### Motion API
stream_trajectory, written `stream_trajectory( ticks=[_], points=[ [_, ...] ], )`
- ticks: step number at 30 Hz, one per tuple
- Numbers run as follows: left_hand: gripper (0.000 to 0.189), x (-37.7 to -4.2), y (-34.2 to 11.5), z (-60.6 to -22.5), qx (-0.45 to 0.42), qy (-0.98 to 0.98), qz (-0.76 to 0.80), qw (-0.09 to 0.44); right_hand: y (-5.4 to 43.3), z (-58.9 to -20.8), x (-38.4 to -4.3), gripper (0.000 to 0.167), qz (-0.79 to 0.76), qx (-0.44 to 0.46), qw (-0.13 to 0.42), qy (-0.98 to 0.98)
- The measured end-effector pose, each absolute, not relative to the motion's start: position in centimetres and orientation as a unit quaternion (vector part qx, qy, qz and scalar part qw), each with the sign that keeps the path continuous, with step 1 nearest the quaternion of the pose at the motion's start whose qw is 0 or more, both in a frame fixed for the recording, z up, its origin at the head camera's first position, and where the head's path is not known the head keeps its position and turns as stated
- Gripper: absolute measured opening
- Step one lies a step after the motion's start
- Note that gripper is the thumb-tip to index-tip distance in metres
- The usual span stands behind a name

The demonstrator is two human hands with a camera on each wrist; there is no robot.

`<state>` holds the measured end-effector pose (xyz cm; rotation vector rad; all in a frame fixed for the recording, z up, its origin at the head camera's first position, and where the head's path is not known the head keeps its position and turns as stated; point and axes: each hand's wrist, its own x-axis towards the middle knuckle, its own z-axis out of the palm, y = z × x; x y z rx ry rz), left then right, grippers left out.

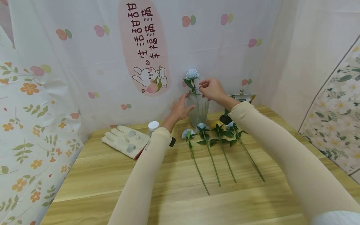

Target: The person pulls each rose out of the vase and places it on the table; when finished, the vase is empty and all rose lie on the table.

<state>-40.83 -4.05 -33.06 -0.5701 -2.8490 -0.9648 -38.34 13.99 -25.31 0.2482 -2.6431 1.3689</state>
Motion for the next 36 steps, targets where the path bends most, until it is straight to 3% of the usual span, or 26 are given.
stream_trajectory(
  ticks=[26,36],
  points=[
    [0.07,-40.9,-4.0,-33.4,-0.191,-0.922,-0.332,0.049,12.4,-26.0,-41.9,0.031,0.436,0.008,0.027,-0.899],
    [0.069,-41.1,-3.8,-33.6,-0.183,-0.924,-0.332,0.055,12.4,-26.4,-42.1,0.027,0.442,0.004,0.034,-0.897]
  ],
)
